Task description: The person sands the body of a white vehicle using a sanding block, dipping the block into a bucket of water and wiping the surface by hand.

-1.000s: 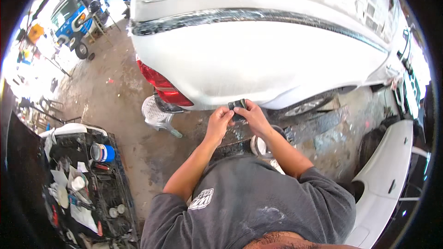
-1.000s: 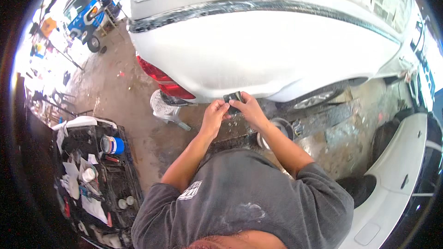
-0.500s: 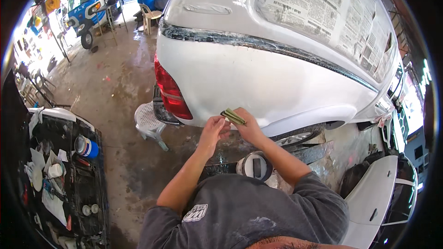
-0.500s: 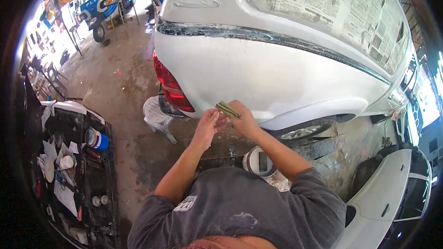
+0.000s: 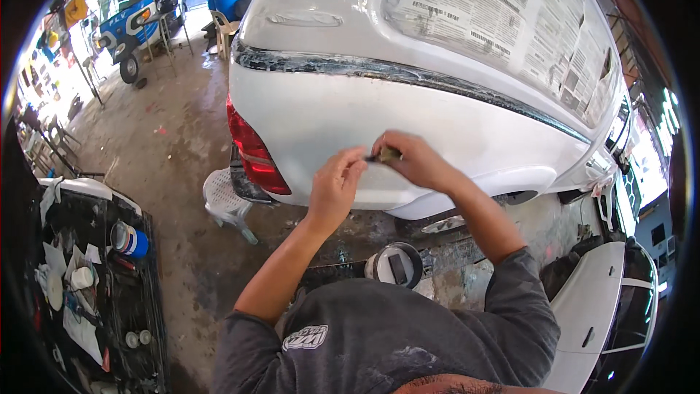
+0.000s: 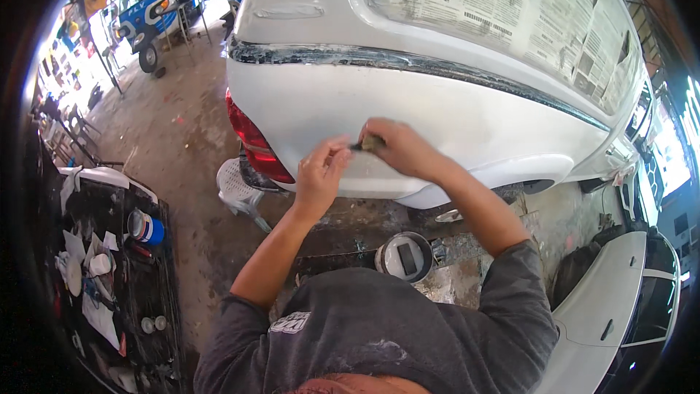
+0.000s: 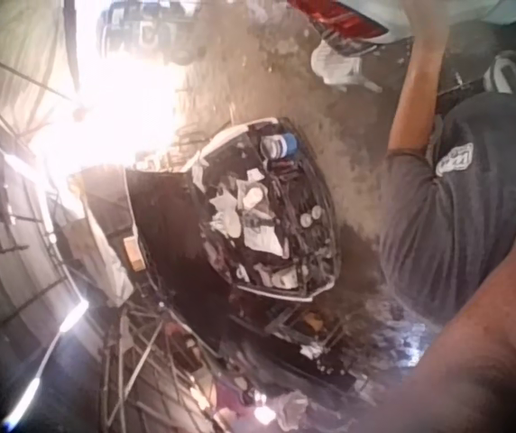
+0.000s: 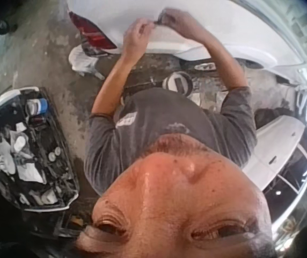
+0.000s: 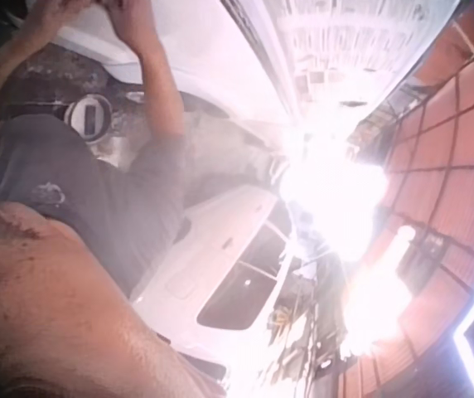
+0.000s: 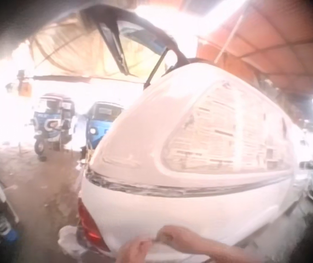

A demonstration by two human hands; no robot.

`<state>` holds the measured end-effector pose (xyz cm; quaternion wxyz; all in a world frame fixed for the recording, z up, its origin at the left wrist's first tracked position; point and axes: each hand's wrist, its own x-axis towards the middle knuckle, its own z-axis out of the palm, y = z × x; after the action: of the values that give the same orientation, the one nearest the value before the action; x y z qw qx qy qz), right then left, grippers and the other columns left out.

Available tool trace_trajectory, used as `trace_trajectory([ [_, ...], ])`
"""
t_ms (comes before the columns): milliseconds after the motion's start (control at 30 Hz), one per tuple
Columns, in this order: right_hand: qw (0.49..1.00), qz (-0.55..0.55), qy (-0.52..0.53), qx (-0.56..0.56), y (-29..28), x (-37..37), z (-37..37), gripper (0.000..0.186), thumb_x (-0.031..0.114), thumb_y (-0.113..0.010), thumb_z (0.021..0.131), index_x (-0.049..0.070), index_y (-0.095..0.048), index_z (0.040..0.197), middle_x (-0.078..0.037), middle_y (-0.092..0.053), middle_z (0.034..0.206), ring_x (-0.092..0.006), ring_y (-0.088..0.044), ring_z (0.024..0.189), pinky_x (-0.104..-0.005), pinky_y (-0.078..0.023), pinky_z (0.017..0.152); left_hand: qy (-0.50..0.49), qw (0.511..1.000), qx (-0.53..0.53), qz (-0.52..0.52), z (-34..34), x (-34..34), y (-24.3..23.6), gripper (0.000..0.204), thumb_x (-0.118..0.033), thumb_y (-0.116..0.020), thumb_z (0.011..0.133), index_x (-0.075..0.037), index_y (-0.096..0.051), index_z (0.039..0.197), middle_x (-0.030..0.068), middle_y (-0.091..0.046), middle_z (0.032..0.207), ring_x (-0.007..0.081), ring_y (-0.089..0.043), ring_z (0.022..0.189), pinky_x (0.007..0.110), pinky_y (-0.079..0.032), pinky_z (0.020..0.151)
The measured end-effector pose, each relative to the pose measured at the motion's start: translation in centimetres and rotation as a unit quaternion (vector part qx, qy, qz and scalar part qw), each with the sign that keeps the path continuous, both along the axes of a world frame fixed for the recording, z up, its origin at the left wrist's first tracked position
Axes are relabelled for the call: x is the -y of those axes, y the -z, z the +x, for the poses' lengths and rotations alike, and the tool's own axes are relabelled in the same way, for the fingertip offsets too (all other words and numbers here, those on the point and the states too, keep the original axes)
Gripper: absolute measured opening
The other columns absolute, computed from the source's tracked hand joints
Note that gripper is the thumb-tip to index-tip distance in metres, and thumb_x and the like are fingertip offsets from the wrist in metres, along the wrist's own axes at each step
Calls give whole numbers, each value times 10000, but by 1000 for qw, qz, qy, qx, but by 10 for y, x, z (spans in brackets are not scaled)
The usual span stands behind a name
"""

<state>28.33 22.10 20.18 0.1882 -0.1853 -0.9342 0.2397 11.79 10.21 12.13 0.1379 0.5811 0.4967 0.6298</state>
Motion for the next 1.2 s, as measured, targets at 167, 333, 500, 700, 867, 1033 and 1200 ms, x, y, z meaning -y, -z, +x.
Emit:
trace_trajectory([
  [167, 916, 376, 121, -68, -72, -49, -24, 150, 119, -701, 873, 130, -678, 1021, -68, -675, 953, -309, -669, 898, -429, -488, 794, -13, 999, 18, -36, 4, 6, 22, 362, -113, -690, 955, -30, -616, 1299, 158, -700, 1129, 248, -710, 929, 350, -576, 802],
  [333, 850, 508, 113, -76, -91, -73, -79, 172, 167, -766, 840, 161, -677, 987, -17, -636, 932, -236, -631, 893, -418, -437, 808, 14, 976, -79, -204, -4, 30, 97, 416, -232, -665, 962, -83, -593, 1344, 159, -656, 1259, 345, -639, 1148, 431, -533, 955],
  [500, 818, 561, 85, -90, -90, -78, -109, 163, 182, -714, 825, 203, -650, 974, -41, -541, 1346, -330, -460, 1319, -581, -358, 1083, -77, 896, -125, -420, -62, 90, 252, 463, -326, -635, 944, -95, -602, 1344, 179, -623, 1331, 382, -591, 1234, 461, -492, 1017],
  [700, 814, 564, 96, -101, -89, -110, -56, 339, 162, -842, 701, 165, -624, 961, -93, -384, 1590, -404, -277, 1492, -728, -159, 1197, -203, 780, -62, -588, -107, 285, 411, 371, -279, -688, 906, -93, -655, 1225, 186, -645, 1259, 410, -617, 1175, 489, -511, 983],
  [867, 832, 538, 56, -122, -88, -79, -132, 398, 96, -858, 621, 141, -602, 922, -93, -360, 1613, -409, -284, 1497, -710, -176, 1205, -227, 699, -21, -678, -129, 293, 431, 355, -274, -696, 909, -93, -672, 1213, 177, -650, 1285, 400, -625, 1184, 500, -513, 983],
  [1033, 818, 553, 104, -118, -81, -100, -83, 365, 96, -858, 650, 128, -625, 930, -102, -355, 1618, -415, -276, 1501, -710, -152, 1208, -175, 687, 17, -705, -149, 284, 448, 357, -265, -687, 913, -76, -679, 1216, 193, -671, 1281, 401, -641, 1173, 501, -515, 975],
  [1200, 823, 544, 112, -122, -80, -93, -101, 290, 118, -859, 672, 111, -625, 841, -120, -380, 1606, -420, -271, 1503, -708, -129, 1212, -221, 751, -8, -623, -153, 272, 441, 371, -286, -676, 908, -32, -689, 1178, 238, -668, 1251, 424, -634, 1167, 485, -508, 973],
])
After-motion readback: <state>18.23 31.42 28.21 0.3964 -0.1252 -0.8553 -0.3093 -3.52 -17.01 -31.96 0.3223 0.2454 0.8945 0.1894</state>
